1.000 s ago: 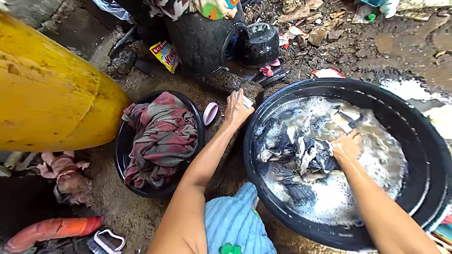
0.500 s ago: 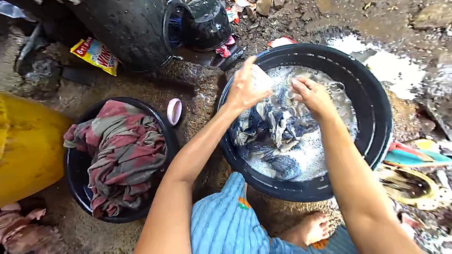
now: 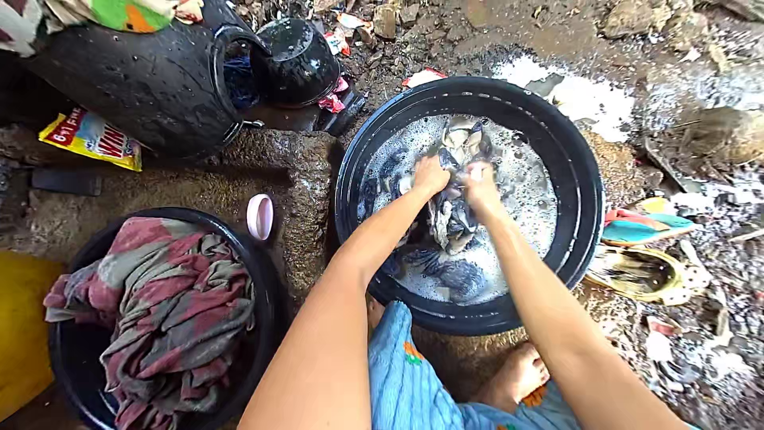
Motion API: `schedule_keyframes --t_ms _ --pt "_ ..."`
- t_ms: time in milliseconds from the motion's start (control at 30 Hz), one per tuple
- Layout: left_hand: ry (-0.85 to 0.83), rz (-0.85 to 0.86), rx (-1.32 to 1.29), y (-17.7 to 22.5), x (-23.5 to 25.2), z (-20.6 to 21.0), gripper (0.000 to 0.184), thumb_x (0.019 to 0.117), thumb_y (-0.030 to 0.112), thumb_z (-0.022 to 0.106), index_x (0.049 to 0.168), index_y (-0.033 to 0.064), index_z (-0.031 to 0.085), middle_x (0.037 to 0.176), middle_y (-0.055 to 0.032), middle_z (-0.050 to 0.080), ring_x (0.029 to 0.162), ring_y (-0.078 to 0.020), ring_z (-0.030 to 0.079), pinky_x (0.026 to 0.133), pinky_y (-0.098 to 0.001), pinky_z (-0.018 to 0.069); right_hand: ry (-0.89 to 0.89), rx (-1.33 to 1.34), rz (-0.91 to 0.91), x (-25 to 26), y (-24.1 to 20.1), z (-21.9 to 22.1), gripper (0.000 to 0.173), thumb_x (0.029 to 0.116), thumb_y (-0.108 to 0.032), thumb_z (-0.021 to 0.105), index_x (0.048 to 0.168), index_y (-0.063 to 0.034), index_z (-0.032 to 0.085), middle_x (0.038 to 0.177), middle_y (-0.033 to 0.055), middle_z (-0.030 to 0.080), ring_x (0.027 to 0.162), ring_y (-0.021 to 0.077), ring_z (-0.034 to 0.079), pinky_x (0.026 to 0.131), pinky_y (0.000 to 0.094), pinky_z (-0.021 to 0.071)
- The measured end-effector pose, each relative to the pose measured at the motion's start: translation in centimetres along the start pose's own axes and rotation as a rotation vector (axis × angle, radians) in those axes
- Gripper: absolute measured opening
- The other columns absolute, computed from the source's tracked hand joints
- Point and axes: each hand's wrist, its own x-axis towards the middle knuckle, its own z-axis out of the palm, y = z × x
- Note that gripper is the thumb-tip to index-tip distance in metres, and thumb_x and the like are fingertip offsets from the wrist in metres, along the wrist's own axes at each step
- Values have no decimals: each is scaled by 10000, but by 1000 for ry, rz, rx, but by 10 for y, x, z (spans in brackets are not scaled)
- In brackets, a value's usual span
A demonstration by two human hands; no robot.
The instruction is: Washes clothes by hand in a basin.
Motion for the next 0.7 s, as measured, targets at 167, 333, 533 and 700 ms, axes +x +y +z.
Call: schedule_keyframes --t_ms 167,333,533,700 --pt "-13 319 -98 -10 -59 -31 333 946 86 654 1229 -89 653 1180 -259 674 1108 -350 655 1001 -525 499 -149 175 96 15 30 -11 407 1032 -89 519 1438 -61 501 1344 149 598 1155 224 604 952 436 524" --pt "-27 57 -1155 -38 -131 -37 415 872 -15 472 1277 44 542 1059 -63 674 907 -122 663 788 -321 571 129 335 69 -14 -1 15 427 1026 -55 465 1450 -10 455 1304 182 590 1088 227 618 923 406 535" --pt "84 -351 -1396 -47 -139 -16 474 1102 498 230 1201 178 566 983 -7 648 877 -117 627 759 -337 548 -104 -387 -576 -79 -13 110 404 954 -247 564 1319 -113 672 1337 226 632 1289 436 561 1049 640 434" --pt "20 -390 -1292 -34 -152 2 441 1078 463 343 1303 153 561 1114 -78 661 967 -208 645 809 -425 548 -116 -534 -156 21 -14 63 609 1016 -488 545 1425 -37 548 1350 324 588 1246 503 584 989 703 471"
